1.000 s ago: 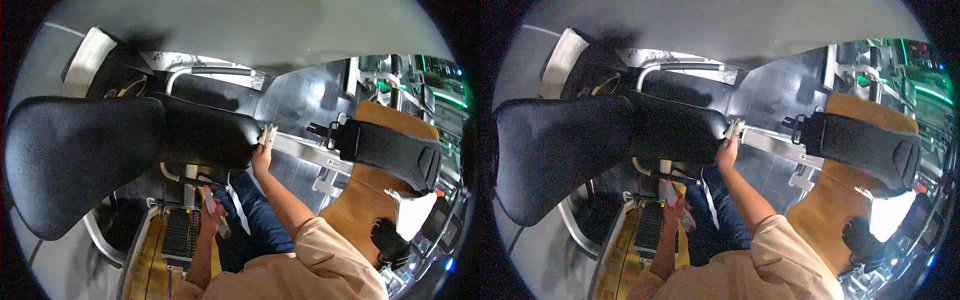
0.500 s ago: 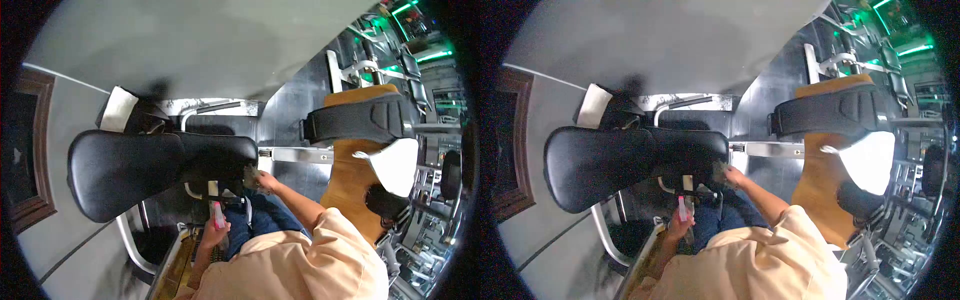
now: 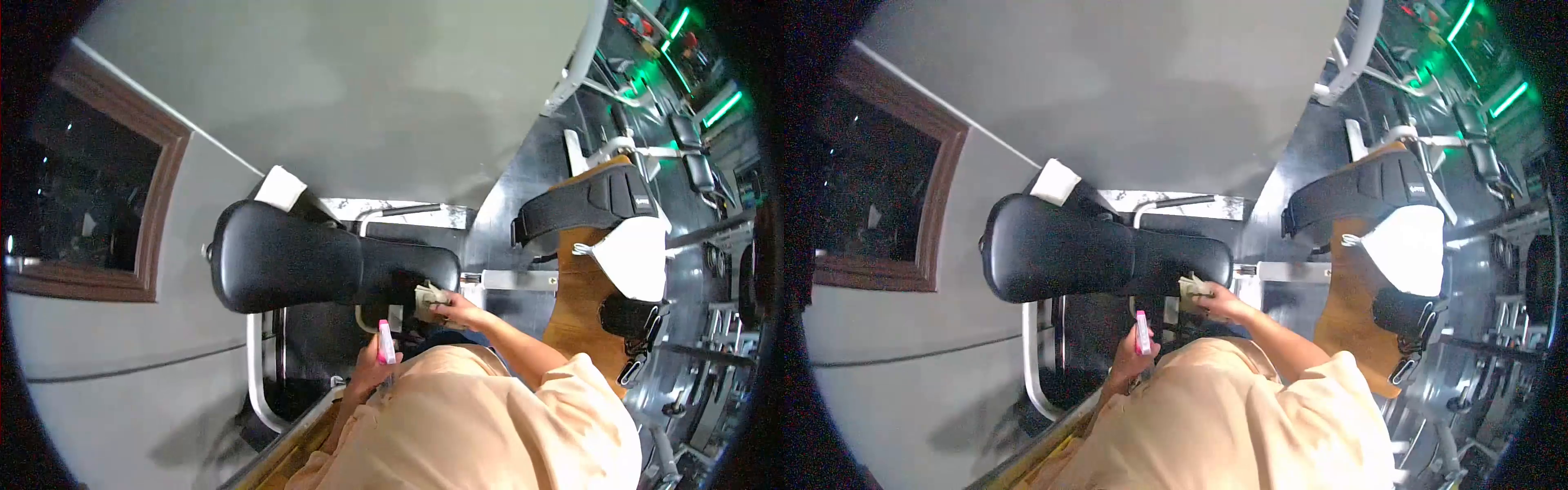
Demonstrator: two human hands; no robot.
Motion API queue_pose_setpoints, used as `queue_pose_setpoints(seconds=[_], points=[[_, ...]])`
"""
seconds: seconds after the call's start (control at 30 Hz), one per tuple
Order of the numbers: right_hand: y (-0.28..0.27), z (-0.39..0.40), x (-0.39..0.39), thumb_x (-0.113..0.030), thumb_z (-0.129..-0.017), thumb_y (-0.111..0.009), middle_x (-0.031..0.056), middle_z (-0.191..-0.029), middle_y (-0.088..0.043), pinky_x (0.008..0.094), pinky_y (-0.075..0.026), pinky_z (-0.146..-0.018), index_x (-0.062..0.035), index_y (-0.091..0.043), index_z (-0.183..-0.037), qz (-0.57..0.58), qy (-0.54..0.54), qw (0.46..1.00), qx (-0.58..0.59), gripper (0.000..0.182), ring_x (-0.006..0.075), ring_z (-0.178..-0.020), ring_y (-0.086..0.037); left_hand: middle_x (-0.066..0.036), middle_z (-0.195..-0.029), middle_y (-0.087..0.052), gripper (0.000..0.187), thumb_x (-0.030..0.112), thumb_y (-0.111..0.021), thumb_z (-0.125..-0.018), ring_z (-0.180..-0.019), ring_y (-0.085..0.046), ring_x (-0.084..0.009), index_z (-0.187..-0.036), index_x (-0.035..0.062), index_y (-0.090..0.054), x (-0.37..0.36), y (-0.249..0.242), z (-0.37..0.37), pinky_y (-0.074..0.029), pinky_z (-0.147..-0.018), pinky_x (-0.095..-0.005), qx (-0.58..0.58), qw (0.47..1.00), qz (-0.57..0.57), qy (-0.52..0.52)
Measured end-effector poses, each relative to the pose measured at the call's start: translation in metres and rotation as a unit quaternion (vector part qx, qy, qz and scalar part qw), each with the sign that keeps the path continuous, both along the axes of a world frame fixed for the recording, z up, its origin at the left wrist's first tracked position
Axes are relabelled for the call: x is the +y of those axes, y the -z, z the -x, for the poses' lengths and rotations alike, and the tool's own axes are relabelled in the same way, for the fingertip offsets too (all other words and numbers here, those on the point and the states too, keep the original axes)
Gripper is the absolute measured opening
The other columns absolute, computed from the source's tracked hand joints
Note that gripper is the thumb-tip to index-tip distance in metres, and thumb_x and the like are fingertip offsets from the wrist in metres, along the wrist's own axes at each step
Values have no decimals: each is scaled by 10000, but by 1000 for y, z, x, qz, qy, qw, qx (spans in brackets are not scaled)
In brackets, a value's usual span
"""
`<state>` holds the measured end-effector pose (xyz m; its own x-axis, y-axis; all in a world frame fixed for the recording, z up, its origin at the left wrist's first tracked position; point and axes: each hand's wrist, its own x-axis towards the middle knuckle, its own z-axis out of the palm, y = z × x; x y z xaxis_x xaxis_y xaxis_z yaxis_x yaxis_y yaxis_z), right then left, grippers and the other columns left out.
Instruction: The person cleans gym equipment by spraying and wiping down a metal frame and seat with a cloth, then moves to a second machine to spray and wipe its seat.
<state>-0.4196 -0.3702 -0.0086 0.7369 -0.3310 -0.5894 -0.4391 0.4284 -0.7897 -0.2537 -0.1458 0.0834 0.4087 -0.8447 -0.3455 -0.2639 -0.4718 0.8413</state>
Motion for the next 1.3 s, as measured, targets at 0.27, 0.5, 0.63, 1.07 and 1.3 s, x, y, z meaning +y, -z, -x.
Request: queue_pose_setpoints(seconds=[0.27,0.5,0.63,1.07,1.3], points=[[-22,0,-2,-248,-858,-592,131,-1063,-653,342,-492,-810,-101,-481,-1359,143,10,972,185,534,195,-892,-612,-54,-936,-634,531,20,-581,-864,-886,-618,-148,-1356,22,-380,4,-8,-10,-490,-827,-306,89,984,125,-90],[59,-10,-12,-168,-876,-619,89,-972,-646,329,-475,-719,-15,-536,-1245,99,114,971,186,408,181,-809,-581,-72,-1030,-646,613,10,-564,-872,-909,-606,-161,-1428,-6,-306,4,-43,-16,-469,-886,-306,18,990,120,-72],[29,-27,-13,-119,-896,-586,71,-1019,-639,321,-457,-784,-61,-521,-1239,5,189,979,77,355,176,-879,-564,-147,-1066,-641,554,158,-626,-883,-933,-641,-225,-1369,18,-400,27,-20,-21,-500,-831,-337,-72,989,112,-59],[100,51,-10,-349,-852,-635,181,-1077,-675,369,-501,-872,-104,-525,-1323,210,-1,931,299,542,289,-996,-653,-104,-1043,-653,650,127,-694,-845,-840,-638,-217,-1401,6,-379,42,-19,-12,-514,-788,-357,-119,989,73,-51],[73,109,25,-296,-880,-597,189,-1067,-674,379,-510,-858,-67,-575,-1243,156,0,953,261,429,303,-951,-664,-159,-986,-638,727,270,-803,-740,-856,-632,-363,-1349,36,-482,-32,26,-33,-516,-751,-417,-275,958,74,30]])
